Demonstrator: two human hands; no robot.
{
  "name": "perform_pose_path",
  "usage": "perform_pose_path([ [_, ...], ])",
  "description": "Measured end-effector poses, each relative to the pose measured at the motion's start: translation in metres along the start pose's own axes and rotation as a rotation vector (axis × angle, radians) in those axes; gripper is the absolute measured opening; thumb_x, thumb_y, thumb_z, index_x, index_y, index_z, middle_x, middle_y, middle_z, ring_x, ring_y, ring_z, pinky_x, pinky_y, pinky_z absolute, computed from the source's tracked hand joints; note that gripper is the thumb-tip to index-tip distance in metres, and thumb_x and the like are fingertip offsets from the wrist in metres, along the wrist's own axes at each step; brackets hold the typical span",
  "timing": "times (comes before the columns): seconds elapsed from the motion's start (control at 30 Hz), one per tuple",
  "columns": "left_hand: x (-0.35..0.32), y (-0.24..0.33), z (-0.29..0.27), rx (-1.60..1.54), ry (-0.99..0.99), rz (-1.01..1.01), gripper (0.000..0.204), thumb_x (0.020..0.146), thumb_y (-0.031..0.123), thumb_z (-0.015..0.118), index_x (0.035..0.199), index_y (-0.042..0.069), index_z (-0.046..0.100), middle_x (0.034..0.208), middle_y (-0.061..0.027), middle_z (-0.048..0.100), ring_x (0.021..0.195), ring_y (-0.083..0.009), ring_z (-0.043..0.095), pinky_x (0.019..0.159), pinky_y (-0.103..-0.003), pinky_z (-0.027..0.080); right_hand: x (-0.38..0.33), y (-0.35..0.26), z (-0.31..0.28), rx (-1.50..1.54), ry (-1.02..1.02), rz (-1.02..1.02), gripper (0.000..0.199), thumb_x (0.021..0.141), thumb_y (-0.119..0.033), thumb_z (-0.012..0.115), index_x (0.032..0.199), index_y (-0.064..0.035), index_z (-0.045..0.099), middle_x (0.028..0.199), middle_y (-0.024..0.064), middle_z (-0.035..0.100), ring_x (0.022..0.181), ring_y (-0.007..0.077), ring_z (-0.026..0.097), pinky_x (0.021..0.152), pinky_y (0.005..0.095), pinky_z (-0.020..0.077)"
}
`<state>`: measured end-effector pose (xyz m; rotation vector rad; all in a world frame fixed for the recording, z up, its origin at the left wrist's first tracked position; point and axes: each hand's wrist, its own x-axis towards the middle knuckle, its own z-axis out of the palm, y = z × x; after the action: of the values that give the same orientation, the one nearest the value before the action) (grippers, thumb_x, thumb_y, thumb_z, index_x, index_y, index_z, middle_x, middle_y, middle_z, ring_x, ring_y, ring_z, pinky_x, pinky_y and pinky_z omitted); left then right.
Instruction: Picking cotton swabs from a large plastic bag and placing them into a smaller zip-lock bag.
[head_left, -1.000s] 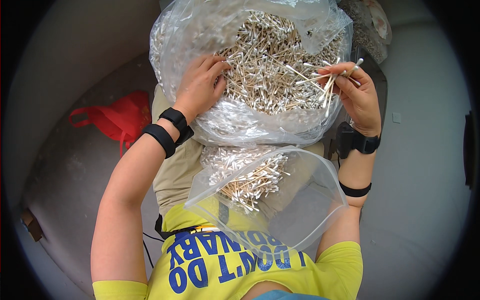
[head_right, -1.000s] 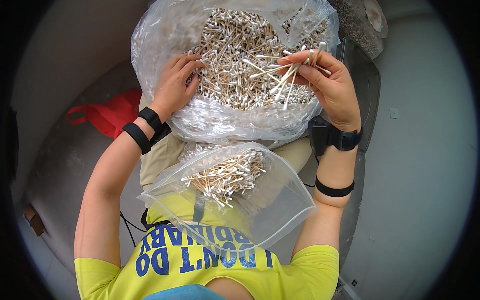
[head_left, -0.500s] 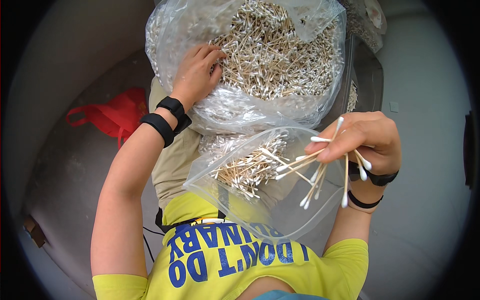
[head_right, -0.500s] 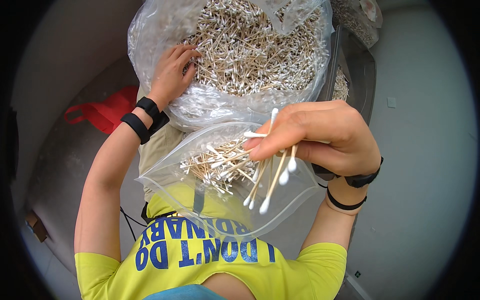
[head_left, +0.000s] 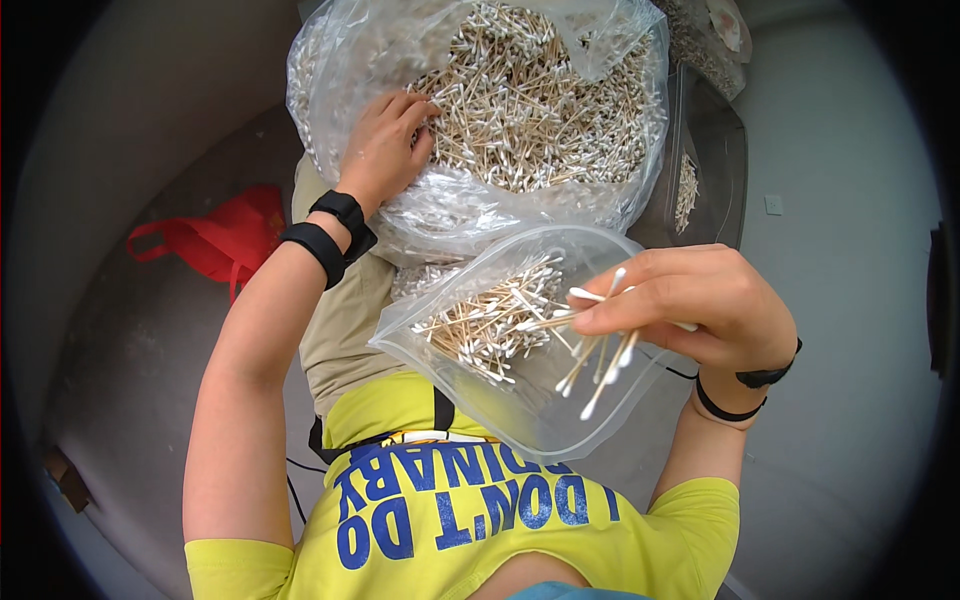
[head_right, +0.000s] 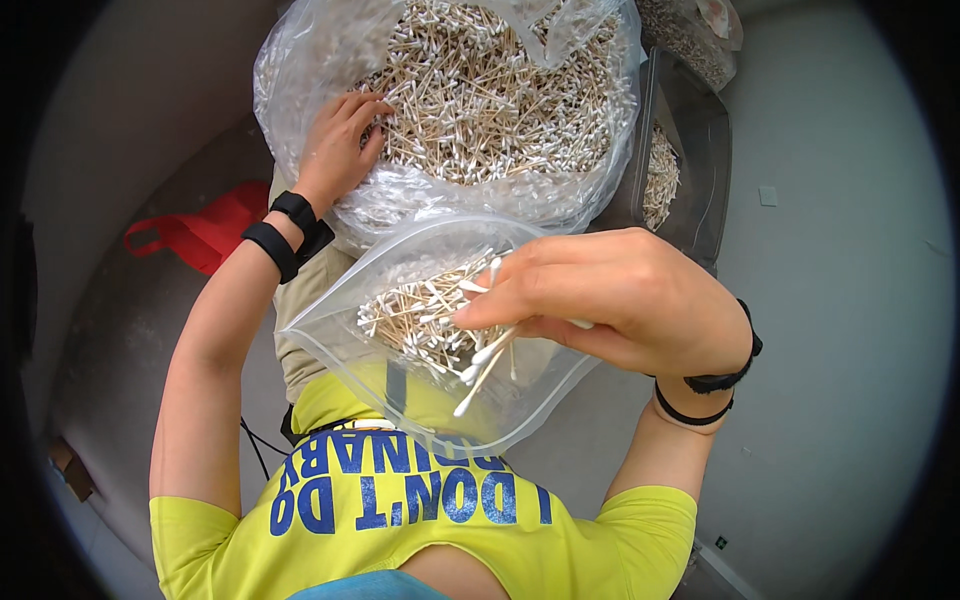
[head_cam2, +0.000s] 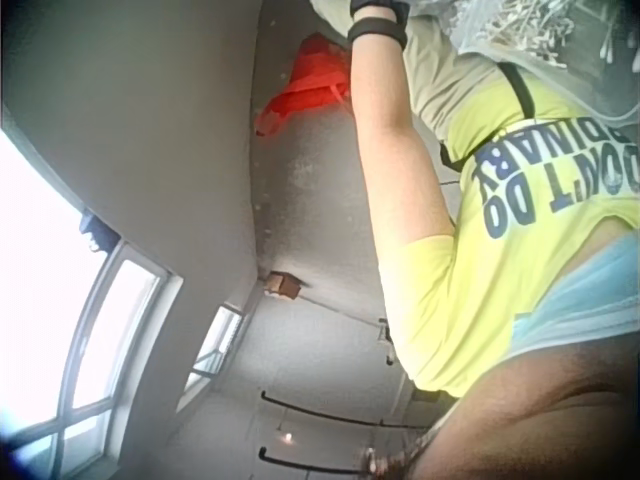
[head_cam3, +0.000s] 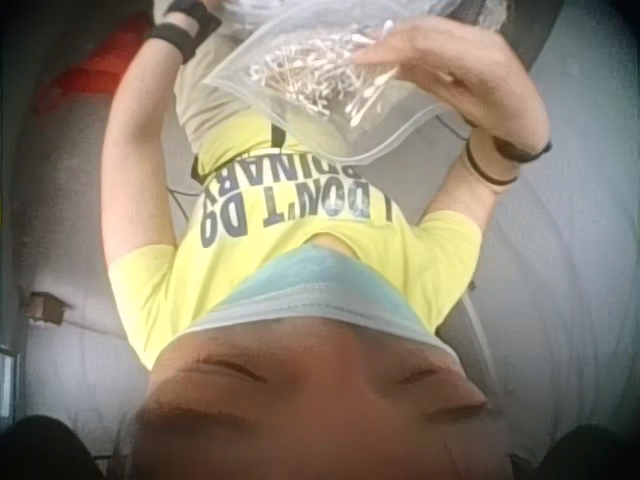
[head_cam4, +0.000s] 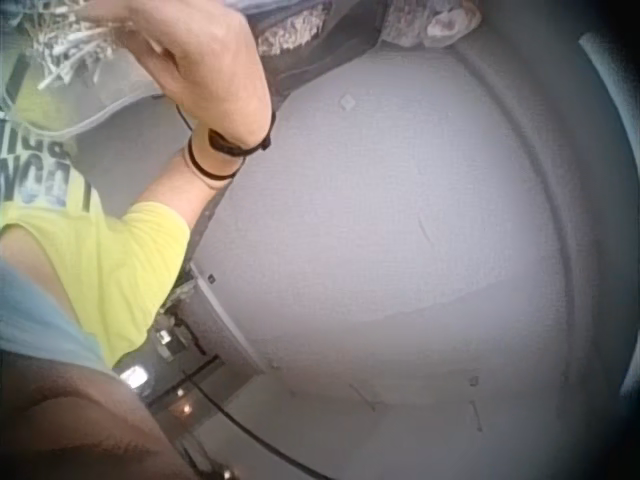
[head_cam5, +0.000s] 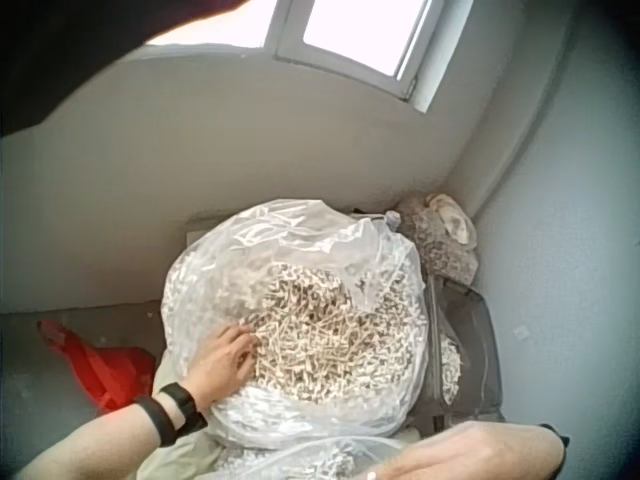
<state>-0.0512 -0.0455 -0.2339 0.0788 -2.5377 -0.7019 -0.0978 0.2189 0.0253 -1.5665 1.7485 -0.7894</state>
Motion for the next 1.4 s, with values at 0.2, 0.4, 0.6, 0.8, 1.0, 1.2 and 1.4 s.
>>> perform_pose_path([
  [0.2, -0.005, -0.009, 0.0, 0.018, -0.016, 0.014, 0.024, 0.087, 0.014, 0.059, 0.11, 0.011, 0.067, 0.124, -0.0079, 0.063, 0.12, -0.0307, 0.053, 0.104, -0.042, 0.041, 0.001, -0.011, 0.002, -0.292, 0.154, -0.046, 0.024, 0.078, 0.007, 0.066, 0.101, 0.0023, 0.07, 0.107, 0.0206, 0.069, 0.09, 0.0274, 0.07, 0.074, 0.031, 0.0561],
  [0.4, -0.006, -0.012, -0.001, 0.046, -0.012, 0.02, 0.025, 0.088, 0.014, 0.059, 0.111, 0.012, 0.067, 0.125, -0.0071, 0.063, 0.121, -0.0307, 0.053, 0.105, -0.043, 0.041, -0.022, 0.027, -0.015, -0.096, 0.527, 0.144, 0.019, 0.096, 0.001, 0.051, 0.109, 0.0049, 0.065, 0.11, 0.0183, 0.067, 0.099, 0.0231, 0.068, 0.086, 0.0298, 0.0526],
  [0.6, -0.003, -0.01, 0.002, 0.052, -0.021, 0.039, 0.026, 0.088, 0.014, 0.059, 0.112, 0.013, 0.066, 0.125, -0.0069, 0.063, 0.121, -0.0301, 0.053, 0.104, -0.042, 0.041, -0.015, 0.097, -0.002, 0.051, 0.559, 0.315, 0.02, 0.097, -0.006, 0.058, 0.113, 0.0007, 0.068, 0.104, 0.0064, 0.07, 0.094, 0.0119, 0.066, 0.082, 0.0245, 0.0507],
  [0.8, -0.007, -0.015, 0.0, 0.055, -0.028, 0.02, 0.026, 0.088, 0.014, 0.059, 0.113, 0.014, 0.067, 0.125, -0.007, 0.062, 0.12, -0.0301, 0.053, 0.103, -0.042, 0.041, 0.006, 0.148, 0.014, 0.033, 0.448, 0.33, 0.021, 0.097, -0.012, 0.061, 0.113, -0.002, 0.068, 0.1, 0.0028, 0.071, 0.089, 0.0091, 0.063, 0.079, 0.0235, 0.0486],
  [1.0, -0.006, -0.011, -0.002, 0.112, -0.034, 0.042, 0.026, 0.089, 0.015, 0.059, 0.113, 0.014, 0.067, 0.125, -0.007, 0.063, 0.119, -0.0305, 0.054, 0.103, -0.041, 0.042, 0.024, 0.176, 0.019, -0.007, 0.43, 0.345, 0.02, 0.097, -0.014, 0.06, 0.113, -0.0038, 0.069, 0.097, 0.0024, 0.071, 0.089, 0.0093, 0.064, 0.077, 0.0234, 0.0492],
  [1.2, 0.004, 0.005, -0.015, -0.054, -0.114, -0.088, 0.023, 0.087, 0.008, 0.06, 0.109, 0.002, 0.064, 0.119, -0.0154, 0.061, 0.117, -0.0333, 0.053, 0.101, -0.041, 0.043, 0.04, 0.196, 0.018, -0.1, 0.467, 0.346, 0.021, 0.097, -0.016, 0.062, 0.113, -0.0049, 0.069, 0.098, 0.0027, 0.071, 0.089, 0.0103, 0.065, 0.078, 0.0246, 0.0498],
  [1.4, 0.003, 0.007, -0.012, -0.039, -0.123, -0.097, 0.022, 0.086, 0.008, 0.06, 0.107, 0.002, 0.064, 0.123, -0.0144, 0.06, 0.119, -0.033, 0.051, 0.103, -0.041, 0.041, 0.055, 0.207, -0.064, 0.493, -0.216, 0.623, 0.06, 0.091, -0.011, 0.063, 0.146, -0.0053, 0.041, 0.146, 0.0211, 0.048, 0.137, 0.0268, 0.045, 0.117, 0.0367, 0.0313],
])
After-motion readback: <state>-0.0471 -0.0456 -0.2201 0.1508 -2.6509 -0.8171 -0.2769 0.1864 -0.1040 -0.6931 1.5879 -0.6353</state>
